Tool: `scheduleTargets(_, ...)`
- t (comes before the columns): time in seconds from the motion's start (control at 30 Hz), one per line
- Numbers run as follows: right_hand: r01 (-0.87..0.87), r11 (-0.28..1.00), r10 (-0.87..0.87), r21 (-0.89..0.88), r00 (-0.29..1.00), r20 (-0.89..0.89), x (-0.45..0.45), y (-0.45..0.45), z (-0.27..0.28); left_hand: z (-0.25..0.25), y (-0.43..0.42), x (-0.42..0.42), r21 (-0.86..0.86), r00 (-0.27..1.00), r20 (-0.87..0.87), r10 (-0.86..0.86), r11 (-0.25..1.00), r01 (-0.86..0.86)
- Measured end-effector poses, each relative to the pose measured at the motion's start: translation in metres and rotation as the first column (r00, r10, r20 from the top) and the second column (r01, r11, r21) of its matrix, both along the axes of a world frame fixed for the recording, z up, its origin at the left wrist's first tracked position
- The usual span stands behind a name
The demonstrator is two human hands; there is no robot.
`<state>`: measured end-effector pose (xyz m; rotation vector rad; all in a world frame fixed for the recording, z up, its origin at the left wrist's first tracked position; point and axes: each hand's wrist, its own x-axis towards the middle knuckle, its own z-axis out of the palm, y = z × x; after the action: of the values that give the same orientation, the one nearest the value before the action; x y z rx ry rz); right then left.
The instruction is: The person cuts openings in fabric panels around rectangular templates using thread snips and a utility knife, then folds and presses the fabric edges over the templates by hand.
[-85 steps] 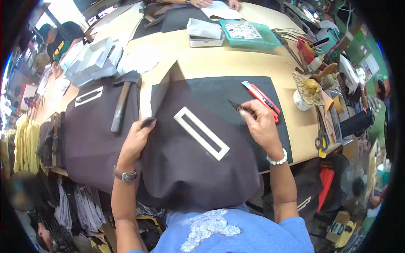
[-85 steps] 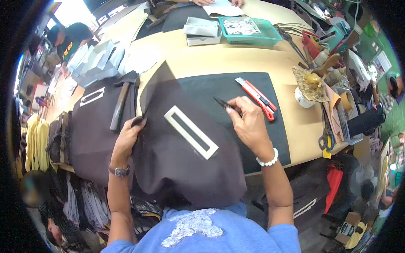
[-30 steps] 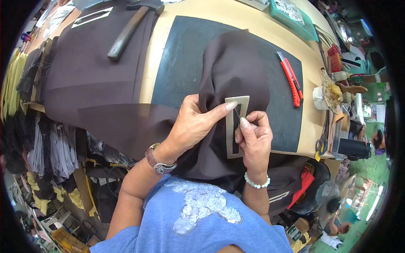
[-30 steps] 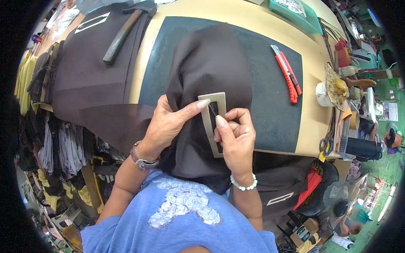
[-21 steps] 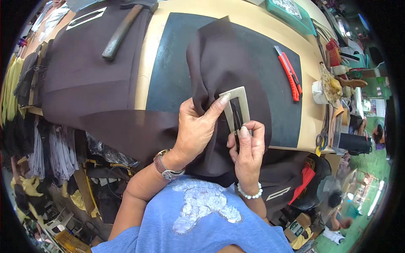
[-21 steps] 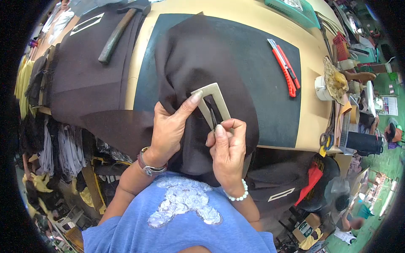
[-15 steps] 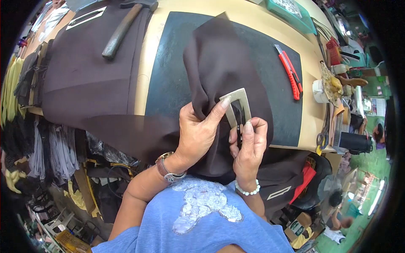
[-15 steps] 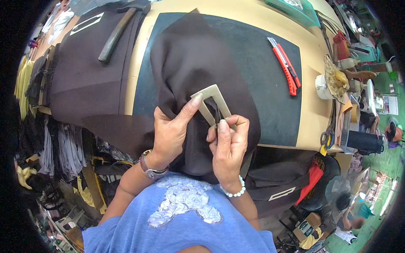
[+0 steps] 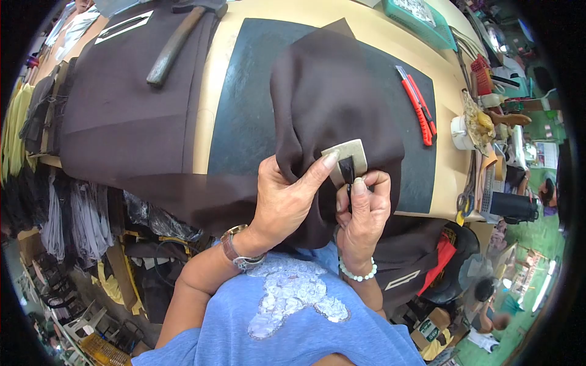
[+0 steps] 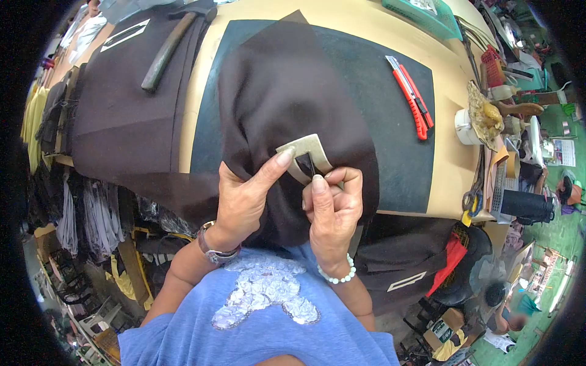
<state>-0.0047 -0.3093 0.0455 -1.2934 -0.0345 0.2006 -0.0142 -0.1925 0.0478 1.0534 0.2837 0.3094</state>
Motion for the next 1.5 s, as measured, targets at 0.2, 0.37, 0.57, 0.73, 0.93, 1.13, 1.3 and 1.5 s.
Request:
scheduleTargets(0.2,0.005,0.999,-0.002,0.054,0.999,-0.055,0.000,0.002,0.000,0.004,0.002,0.002,-0.045,1.000,-0.013,-0.024,0.999,0.023)
scheduleTargets(0.37,-0.014,0.998,0.017,0.068,0.999,-0.046,-0.001,0.001,0.000,0.005,0.003,0.002,-0.055,1.000,0.007,-0.025,0.998,0.025)
scheduleTargets(0.57,-0.017,0.999,0.019,0.052,0.999,-0.039,0.001,0.001,-0.008,0.000,0.008,0.003,0.019,0.998,-0.026,-0.065,0.998,0.066)
scheduleTargets(0.73,-0.032,0.997,0.044,0.077,0.986,-0.158,0.000,-0.014,0.002,-0.002,0.012,0.009,-0.082,0.995,-0.056,-0.082,0.994,0.077)
scheduleTargets(0.93,0.234,0.698,0.431,-0.677,0.617,0.658,0.036,-0.028,0.020,-0.001,0.015,0.009,-0.066,0.987,-0.061,-0.146,0.988,0.141)
scheduleTargets(1.13,0.346,0.605,0.660,-0.717,0.286,0.694,0.062,-0.025,0.024,-0.003,0.017,0.006,-0.036,0.968,-0.068,-0.241,0.970,0.239)
scheduleTargets(1.3,0.289,0.615,0.632,-0.733,0.375,0.678,0.066,-0.016,0.026,0.000,0.020,0.005,-0.032,0.961,-0.045,-0.274,0.961,0.273)
scheduleTargets(1.5,0.089,0.700,0.459,-0.708,0.703,0.543,0.067,-0.003,0.020,-0.001,0.030,0.006,-0.050,0.933,-0.080,-0.352,0.936,0.349)
